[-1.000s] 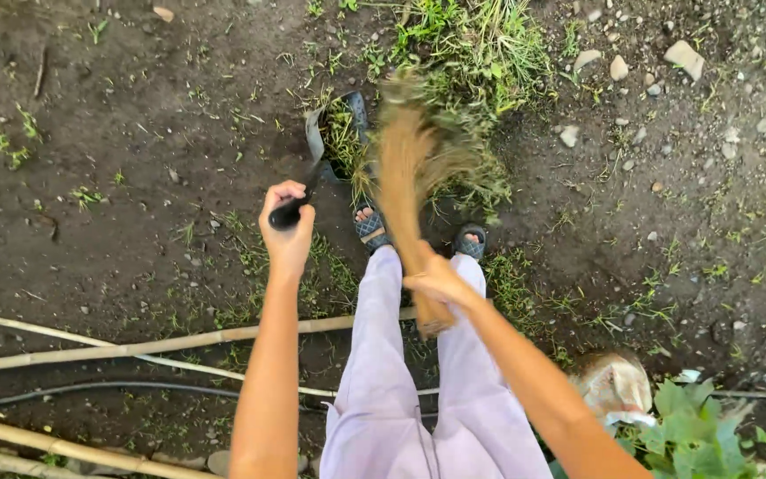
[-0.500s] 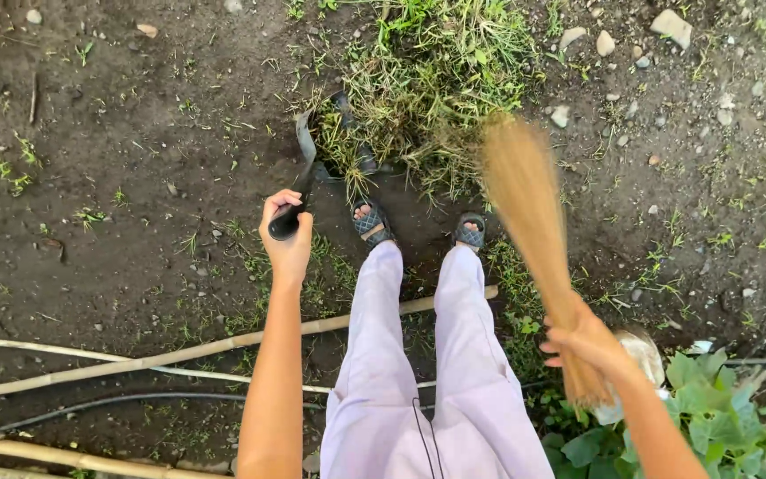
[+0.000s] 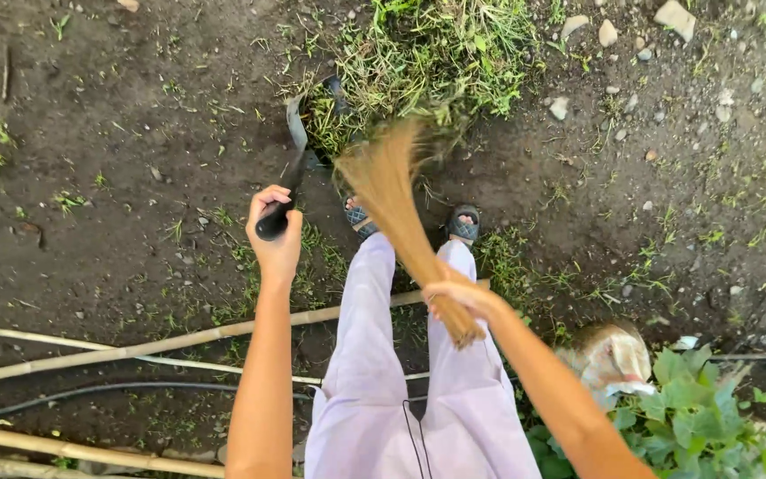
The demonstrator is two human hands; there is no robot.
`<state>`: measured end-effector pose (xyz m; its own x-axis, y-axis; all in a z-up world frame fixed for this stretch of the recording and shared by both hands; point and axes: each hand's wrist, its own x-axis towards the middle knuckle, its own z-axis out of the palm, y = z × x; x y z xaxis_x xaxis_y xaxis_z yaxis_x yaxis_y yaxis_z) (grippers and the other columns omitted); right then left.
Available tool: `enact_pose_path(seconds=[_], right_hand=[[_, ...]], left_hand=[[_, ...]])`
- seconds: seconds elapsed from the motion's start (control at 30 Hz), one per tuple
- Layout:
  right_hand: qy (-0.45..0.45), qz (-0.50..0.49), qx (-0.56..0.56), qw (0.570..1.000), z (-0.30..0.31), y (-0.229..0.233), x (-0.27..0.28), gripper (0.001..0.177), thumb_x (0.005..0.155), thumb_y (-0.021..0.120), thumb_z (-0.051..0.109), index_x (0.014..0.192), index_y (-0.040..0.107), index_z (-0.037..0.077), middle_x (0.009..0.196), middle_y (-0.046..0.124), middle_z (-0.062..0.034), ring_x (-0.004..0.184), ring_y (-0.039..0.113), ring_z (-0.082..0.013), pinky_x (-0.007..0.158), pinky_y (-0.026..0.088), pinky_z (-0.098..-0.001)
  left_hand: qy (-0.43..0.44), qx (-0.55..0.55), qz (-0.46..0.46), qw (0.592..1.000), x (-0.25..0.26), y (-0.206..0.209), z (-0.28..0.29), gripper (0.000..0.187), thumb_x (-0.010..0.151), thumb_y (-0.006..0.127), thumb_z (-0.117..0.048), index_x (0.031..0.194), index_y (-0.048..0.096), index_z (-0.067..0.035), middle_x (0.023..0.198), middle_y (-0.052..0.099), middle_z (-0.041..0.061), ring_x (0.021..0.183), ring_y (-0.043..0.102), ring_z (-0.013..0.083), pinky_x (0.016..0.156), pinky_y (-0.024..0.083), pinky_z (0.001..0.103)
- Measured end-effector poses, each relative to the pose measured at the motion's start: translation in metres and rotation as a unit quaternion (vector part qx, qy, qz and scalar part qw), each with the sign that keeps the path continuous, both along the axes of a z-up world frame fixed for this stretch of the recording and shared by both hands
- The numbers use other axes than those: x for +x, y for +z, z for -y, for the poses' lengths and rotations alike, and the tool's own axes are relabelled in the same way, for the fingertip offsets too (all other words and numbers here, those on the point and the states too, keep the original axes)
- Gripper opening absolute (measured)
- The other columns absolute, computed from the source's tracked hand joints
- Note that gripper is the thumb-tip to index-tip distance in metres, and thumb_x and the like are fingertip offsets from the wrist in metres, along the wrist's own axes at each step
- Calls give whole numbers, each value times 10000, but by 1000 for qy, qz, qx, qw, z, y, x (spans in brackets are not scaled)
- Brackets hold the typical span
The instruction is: Sweeping and collecting cut grass and garden debris using a broom and dustpan.
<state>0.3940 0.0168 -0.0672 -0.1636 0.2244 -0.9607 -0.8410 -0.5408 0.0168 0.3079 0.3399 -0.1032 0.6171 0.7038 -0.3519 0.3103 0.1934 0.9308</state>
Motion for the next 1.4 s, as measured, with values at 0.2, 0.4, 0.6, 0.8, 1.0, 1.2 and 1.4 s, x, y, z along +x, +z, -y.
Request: enact_pose_path(seconds=[0.2, 0.4, 0.6, 0.8, 1.0, 1.2, 1.4], right_hand=[[-23, 46, 20, 998, -16, 49, -29, 898, 786, 649, 58, 1572, 298, 315, 833, 580, -86, 556, 595, -176, 484, 542, -355], [-71, 88, -130, 985, 56, 127, -21, 841, 802, 624, 42, 1547, 296, 250, 989, 704, -117, 750, 709, -177, 609, 649, -379], [-67, 202, -164, 963, 108, 13, 3, 674, 802, 611, 8, 1452, 466, 116, 803, 585, -145, 630, 583, -262, 499, 510, -391], [-15, 102, -61, 993, -47, -51, 0, 768, 768, 689, 47, 1443, 375, 236, 890, 590, -68, 617, 615, -194, 530, 559, -372], [92, 171, 132, 972, -70, -47, -12, 947, 729, 701, 6, 1559, 257, 119, 1090, 628, -69, 625, 654, -171, 545, 581, -347], [210, 135, 93, 964, -84, 14, 7, 1065, 732, 685, 17, 1615, 110, 172, 1077, 633, -169, 601, 636, -201, 534, 554, -335], [91, 286, 19, 954, 37, 44, -12, 958, 694, 691, 22, 1559, 286, 89, 1349, 531, -89, 1009, 629, -111, 609, 685, -354]], left_hand=[[19, -1, -9, 1000, 5, 6, -1, 232, 868, 561, 125, 1038, 547, -33, 1195, 605, 61, 1049, 577, 110, 952, 466, 251], [14, -3, -7, 1000, 0, 1, -7, 226, 863, 563, 123, 1026, 544, -33, 1194, 612, 62, 1073, 595, 118, 980, 469, 258], [-9, 1, 9, 1000, 2, 9, -8, 232, 870, 584, 125, 1033, 534, -32, 1182, 608, 74, 1025, 594, 115, 939, 478, 251], [-12, -6, -2, 1000, -1, 7, -14, 255, 847, 570, 133, 1039, 537, -32, 1194, 603, 77, 1039, 593, 109, 939, 468, 246], [-27, -13, 14, 999, -10, 9, -17, 258, 840, 578, 133, 1033, 529, -31, 1172, 590, 86, 1047, 578, 130, 975, 451, 254], [-15, -5, 23, 1000, -11, 14, -2, 247, 847, 572, 135, 1027, 527, -28, 1150, 576, 92, 1078, 583, 150, 1006, 458, 270], [26, 0, -3, 1000, -3, 17, -10, 197, 875, 592, 102, 1009, 542, -33, 1117, 598, 81, 1113, 603, 146, 1052, 462, 314]])
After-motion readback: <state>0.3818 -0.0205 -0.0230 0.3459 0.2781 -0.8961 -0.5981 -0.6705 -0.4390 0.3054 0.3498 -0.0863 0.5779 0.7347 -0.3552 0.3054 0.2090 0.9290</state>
